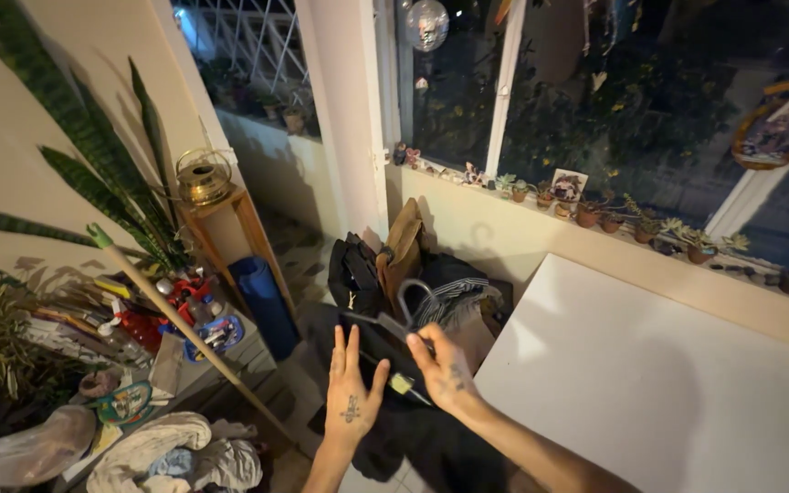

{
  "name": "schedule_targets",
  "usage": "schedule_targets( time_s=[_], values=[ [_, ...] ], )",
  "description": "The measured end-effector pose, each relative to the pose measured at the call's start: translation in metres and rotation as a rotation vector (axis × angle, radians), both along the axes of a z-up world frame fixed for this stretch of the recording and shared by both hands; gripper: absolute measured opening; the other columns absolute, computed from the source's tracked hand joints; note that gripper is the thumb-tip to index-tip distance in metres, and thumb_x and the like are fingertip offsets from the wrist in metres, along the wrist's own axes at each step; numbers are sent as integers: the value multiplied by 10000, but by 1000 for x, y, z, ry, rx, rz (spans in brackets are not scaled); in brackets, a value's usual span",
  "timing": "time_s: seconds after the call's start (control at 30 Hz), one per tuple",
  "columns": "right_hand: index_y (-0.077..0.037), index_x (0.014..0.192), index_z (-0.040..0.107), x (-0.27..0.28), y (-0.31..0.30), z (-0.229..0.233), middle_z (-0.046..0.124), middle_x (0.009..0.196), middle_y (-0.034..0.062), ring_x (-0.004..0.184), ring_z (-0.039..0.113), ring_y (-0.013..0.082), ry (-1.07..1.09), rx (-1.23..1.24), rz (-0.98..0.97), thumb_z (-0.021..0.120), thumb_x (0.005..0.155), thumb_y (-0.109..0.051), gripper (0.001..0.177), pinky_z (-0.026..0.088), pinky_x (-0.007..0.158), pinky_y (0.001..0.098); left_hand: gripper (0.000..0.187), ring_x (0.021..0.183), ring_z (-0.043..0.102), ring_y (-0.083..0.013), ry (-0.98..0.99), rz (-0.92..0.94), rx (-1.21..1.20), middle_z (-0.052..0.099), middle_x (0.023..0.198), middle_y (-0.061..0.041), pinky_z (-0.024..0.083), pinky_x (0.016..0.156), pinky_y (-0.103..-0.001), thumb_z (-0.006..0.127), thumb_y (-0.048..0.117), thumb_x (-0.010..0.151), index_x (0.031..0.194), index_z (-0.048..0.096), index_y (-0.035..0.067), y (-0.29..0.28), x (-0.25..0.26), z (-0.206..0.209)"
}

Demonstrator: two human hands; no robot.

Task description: The person picks up clothing items from a pile, places each on a hanger, and hangs them on a wall-mounted rack. They handle a black garment, a light-colored shirt, and a brown shirt in sequence, using hangers to organize the clothes.

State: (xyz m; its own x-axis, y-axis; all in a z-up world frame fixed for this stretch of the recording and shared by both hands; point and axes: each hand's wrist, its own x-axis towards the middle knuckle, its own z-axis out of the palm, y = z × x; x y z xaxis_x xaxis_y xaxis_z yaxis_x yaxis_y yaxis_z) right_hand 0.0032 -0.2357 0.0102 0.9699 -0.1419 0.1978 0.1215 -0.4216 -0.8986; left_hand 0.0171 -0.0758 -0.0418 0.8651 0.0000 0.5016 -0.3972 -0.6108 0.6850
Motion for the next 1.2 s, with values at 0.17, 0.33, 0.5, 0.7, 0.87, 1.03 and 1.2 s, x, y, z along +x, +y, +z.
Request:
schedule_targets(
  time_s=[0.17, 0.33, 0.5, 0.7, 0.87, 1.03, 1.2],
  values=[
    [-71, 796, 542, 52, 19, -14, 528, 602, 7, 550, 463, 128, -108, 211, 13, 540, 918, -329, 285, 404, 547, 258, 750, 1283, 415, -382, 240, 77, -53, 241, 1508, -234, 406, 983, -396, 631, 431, 818, 1420, 344, 89, 0, 12, -33],
    [-66, 837, 475, 135, 37, -45, 457, 635, 24, 525, 360, 101, -115, 606, 70, 524, 944, -343, 301, 291, 480, 245, 673, 1277, 436, -372, 209, 100, -118, 291, 1481, -239, 404, 995, -378, 606, 389, 839, 1371, 391, 36, 10, 71, -40],
    [-78, 879, 478, 214, 58, -71, 478, 639, 36, 451, 334, 80, -57, 748, -6, 508, 960, -324, 261, 258, 387, 215, 503, 1222, 504, -376, -40, 58, -104, 448, 1386, -247, 443, 942, -372, 572, 272, 876, 1288, 477, -1, 28, 167, -13],
    [-81, 907, 502, 308, 92, -107, 487, 670, 31, 502, 367, 87, -42, 793, -52, 469, 977, -315, 246, 295, 427, 222, 447, 1190, 530, -361, -66, -9, -74, 506, 1336, -218, 451, 934, -372, 578, 245, 870, 1266, 531, 41, 36, 295, -3],
    [-102, 842, 546, 388, 99, -134, 484, 563, 1, 455, 446, 114, -172, 369, -248, 445, 992, -256, 237, 389, 432, 252, 444, 1118, 548, -461, 154, -156, 24, 503, 1300, -274, 521, 875, -508, 508, 339, 924, 1355, 508, 234, 22, 378, -24],
    [-15, 1058, 463, 441, 74, -190, 449, 864, 25, 709, 340, 112, -464, 490, 80, 259, 997, -263, 327, 324, 696, 240, 440, 1078, 592, -403, 241, -150, 140, 444, 1359, -259, 544, 874, -452, 558, 375, 900, 1337, 514, 354, -7, 453, -78],
    [27, 1145, 554, 490, 31, -245, 634, 937, 155, 702, 591, 258, -280, 2015, 744, 365, 1024, -154, 288, 415, 612, 283, 253, 894, 694, -292, 359, -161, 105, 674, 1051, -95, 601, 718, -351, 660, 416, 857, 1073, 678, 287, -30, 540, -183]
  ],
)
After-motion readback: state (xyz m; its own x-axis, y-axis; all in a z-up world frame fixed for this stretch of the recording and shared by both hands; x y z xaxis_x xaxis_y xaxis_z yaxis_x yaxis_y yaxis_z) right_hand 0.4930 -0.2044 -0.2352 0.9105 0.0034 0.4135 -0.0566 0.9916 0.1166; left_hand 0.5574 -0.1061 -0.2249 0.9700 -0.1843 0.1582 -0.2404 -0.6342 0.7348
